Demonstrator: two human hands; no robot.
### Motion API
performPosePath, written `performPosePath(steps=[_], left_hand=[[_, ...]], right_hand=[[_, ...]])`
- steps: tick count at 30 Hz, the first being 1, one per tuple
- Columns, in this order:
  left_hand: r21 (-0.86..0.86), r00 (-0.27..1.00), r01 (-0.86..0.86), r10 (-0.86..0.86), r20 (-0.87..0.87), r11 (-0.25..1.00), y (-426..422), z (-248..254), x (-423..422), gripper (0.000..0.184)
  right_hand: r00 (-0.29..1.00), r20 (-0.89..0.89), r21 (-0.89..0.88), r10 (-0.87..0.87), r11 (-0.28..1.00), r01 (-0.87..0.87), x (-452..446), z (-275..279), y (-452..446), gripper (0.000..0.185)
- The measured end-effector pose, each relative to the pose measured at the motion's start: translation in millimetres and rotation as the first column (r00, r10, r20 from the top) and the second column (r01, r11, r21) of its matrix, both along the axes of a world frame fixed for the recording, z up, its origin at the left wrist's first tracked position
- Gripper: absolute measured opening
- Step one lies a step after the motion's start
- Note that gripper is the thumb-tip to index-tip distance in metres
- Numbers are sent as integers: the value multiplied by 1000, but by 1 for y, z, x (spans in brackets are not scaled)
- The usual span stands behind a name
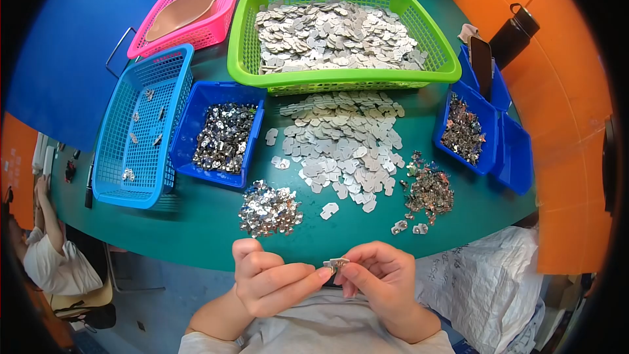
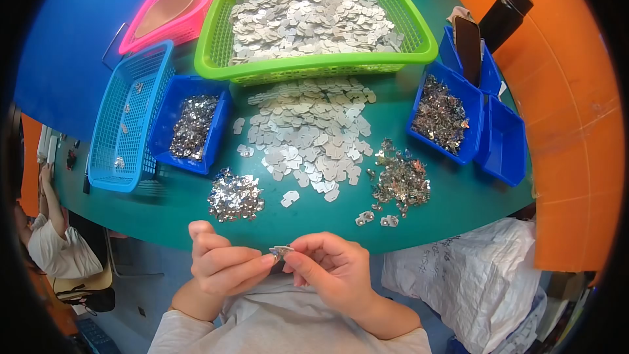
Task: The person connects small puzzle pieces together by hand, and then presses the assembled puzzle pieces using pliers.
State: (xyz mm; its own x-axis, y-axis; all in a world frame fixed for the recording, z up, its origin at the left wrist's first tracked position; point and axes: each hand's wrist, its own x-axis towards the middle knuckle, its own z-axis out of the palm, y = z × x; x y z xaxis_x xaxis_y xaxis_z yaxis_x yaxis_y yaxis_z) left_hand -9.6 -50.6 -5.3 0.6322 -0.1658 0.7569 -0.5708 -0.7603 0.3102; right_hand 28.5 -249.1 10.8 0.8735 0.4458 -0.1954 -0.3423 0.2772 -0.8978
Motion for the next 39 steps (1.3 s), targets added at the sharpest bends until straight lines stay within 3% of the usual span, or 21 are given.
performPosePath(steps=[6, 8, 9, 11, 17, 20, 22, 25, 28, 39], left_hand=[[-34, 999, 21, -22, -32, 999, -1, 6, 10, 31], [-248, 976, 125, -164, -142, 961, -2, 5, 15, 27], [-249, 976, 126, -165, -140, 960, -4, 5, 16, 27], [-520, 921, 143, -306, -243, 842, -9, 3, 15, 23], [-646, 837, -12, -346, -424, 763, -22, 4, 10, 18], [-563, 829, 1, -316, -462, 827, -30, -2, 14, 15], [-497, 838, 30, -293, -460, 867, -36, -5, 19, 14], [-380, 858, 64, -245, -451, 923, -45, -8, 24, 14], [-307, 881, 72, -205, -427, 949, -53, -11, 29, 15], [-250, 871, 76, -187, -455, 965, -50, -6, 36, 15]], right_hand=[[1000, 24, -6, -10, 1000, 10, -1, -1, 0, 11], [999, 38, -24, -31, 999, 32, -2, -2, -1, 11], [999, 39, -18, -26, 999, 26, -2, -3, -1, 11], [999, 42, -14, -25, 1000, 25, -3, -6, -3, 11], [996, 74, -16, -51, 999, 52, -7, -10, -11, 12], [969, 224, -139, -109, 980, 143, -7, -15, -17, 11], [855, 518, -476, 37, 843, 252, -4, -15, -26, 10], [803, 583, -609, 128, 723, 327, -2, -9, -33, 11], [733, 673, -565, 96, 706, 427, 1, -19, -33, 10], [737, 664, -626, 124, 631, 458, 5, -15, -31, 7]])
